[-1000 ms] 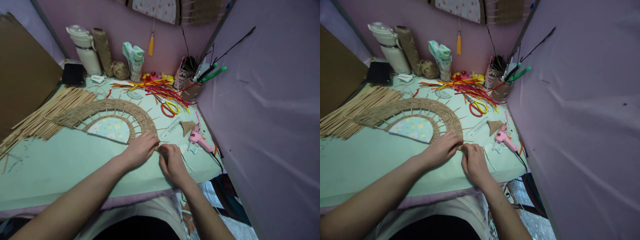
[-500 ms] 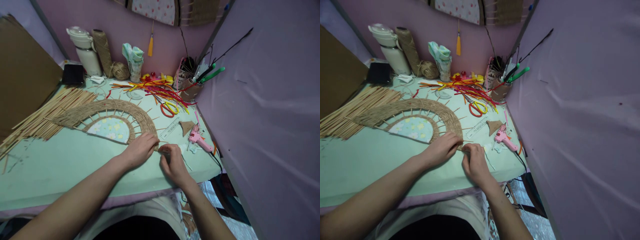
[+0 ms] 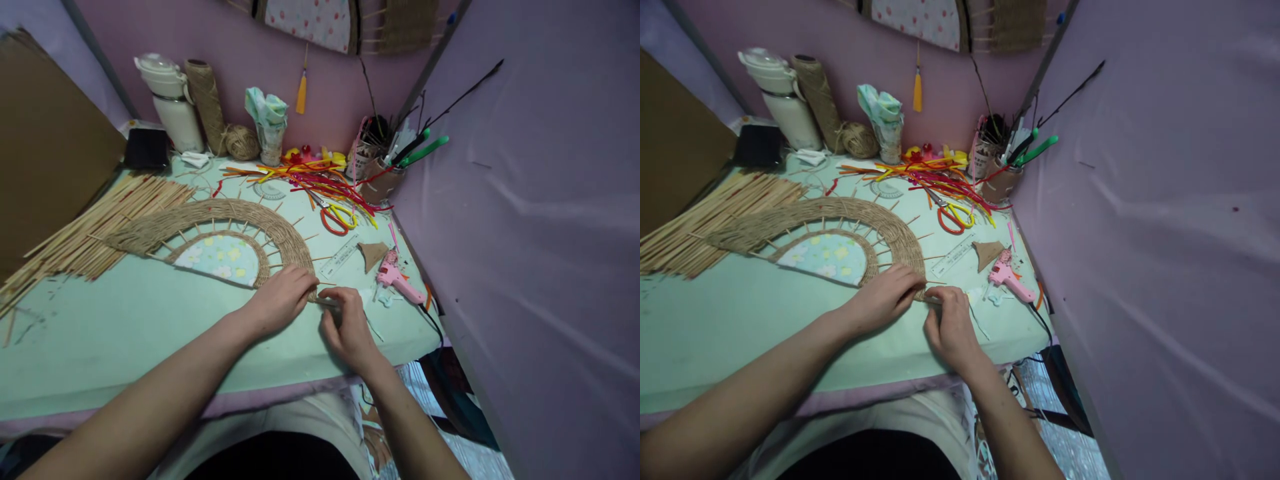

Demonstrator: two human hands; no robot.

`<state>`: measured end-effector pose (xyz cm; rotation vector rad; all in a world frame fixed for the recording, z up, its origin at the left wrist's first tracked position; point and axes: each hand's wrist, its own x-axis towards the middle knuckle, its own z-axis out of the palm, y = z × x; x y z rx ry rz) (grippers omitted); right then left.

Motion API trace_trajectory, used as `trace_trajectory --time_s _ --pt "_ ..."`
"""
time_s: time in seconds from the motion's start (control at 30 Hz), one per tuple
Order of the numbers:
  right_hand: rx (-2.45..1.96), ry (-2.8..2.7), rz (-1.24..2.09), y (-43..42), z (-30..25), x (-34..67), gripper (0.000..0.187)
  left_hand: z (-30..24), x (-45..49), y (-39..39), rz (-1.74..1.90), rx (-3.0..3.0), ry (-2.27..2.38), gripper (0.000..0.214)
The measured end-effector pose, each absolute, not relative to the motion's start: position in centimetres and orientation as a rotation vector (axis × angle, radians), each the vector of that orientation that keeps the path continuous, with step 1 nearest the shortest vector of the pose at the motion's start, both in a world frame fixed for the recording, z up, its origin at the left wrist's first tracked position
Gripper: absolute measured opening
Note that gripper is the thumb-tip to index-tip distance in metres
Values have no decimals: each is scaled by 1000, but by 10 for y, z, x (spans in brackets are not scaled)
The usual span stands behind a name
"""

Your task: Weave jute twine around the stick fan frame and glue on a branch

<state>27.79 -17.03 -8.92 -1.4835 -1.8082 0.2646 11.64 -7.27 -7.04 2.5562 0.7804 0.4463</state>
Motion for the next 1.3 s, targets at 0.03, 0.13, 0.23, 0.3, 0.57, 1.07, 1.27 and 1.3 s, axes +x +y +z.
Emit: trace_trajectory --time_s 0.03,0.13,0.23,0.3,0.57,1.07,1.27,1.3 --pt "-1491 -1839 270 -170 -89 278 35 -70 117 -73 444 2560 778 18" --pt "-1520 -1918 272 -169 -86 277 32 -71 117 -73 445 2572 770 18" --pt "-1528 -1929 280 -169 -85 276 31 -71 117 -73 448 2570 775 18" --pt "-1511 -1883 282 -169 -86 276 33 -70 117 -73 448 2566 783 18" --pt "-1494 -1875 300 -170 -88 277 34 -69 116 -74 478 2556 774 19" --pt "-1496 -2105 397 -86 -13 270 28 -43 44 -55 791 2523 1227 18" --pt "-1770 -2389 455 24 -8 237 53 -51 34 -54 866 2402 1333 14" --pt "-1795 -2438 478 38 -10 232 54 -51 34 -56 863 2394 1335 14"
